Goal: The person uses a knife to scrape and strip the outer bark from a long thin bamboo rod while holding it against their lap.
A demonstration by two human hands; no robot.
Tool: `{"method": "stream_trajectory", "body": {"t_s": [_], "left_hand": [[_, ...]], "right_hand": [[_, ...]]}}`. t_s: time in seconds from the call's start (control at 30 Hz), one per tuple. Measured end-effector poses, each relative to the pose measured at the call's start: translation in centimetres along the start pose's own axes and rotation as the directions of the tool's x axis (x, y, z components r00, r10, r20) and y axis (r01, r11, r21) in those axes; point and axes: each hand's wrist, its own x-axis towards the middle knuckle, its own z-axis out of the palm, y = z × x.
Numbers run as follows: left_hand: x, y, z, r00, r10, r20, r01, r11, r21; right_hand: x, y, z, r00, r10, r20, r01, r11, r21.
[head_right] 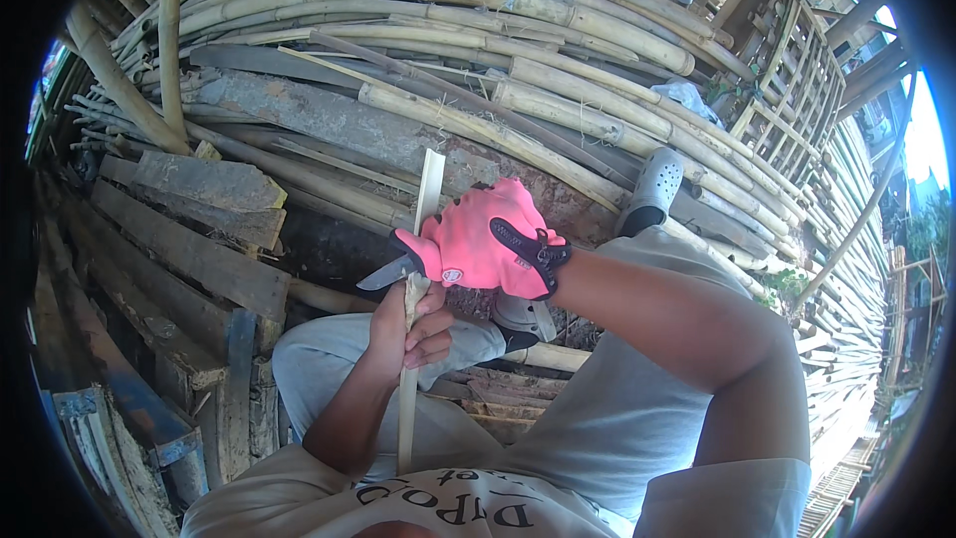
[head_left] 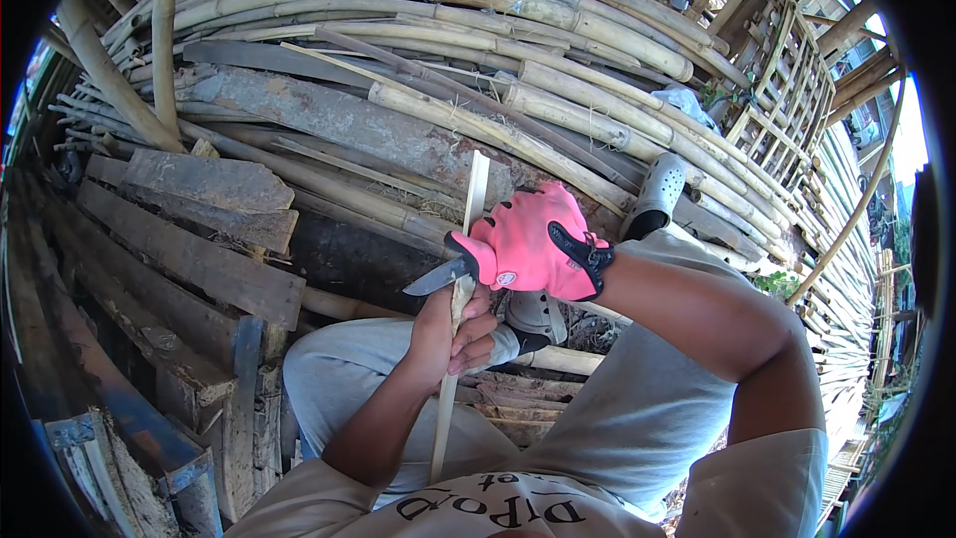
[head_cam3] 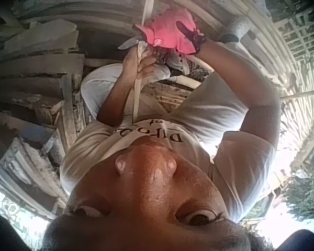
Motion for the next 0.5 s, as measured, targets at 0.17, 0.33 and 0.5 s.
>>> {"method": "stream_trajectory", "body": {"t_s": [0.17, 0.33, 0.5], "left_hand": [[-0.2, -0.4, -0.8, 0.999, 0.0, 0.05, 0.005, 0.996, -0.091], [-1.4, -2.2, 2.2, 0.975, -0.134, 0.179, 0.121, 0.989, 0.079], [1.1, 0.6, -2.2, 0.997, 0.016, 0.08, -0.009, 0.996, -0.085]], "right_hand": [[2.0, 1.7, 0.5, 0.858, 0.22, -0.465, -0.166, 0.974, 0.153], [3.0, 15.4, -0.5, 0.646, 0.277, -0.711, -0.458, 0.886, -0.071], [1.7, 12.1, -1.0, 0.783, 0.083, -0.617, -0.115, 0.993, -0.012]]}}
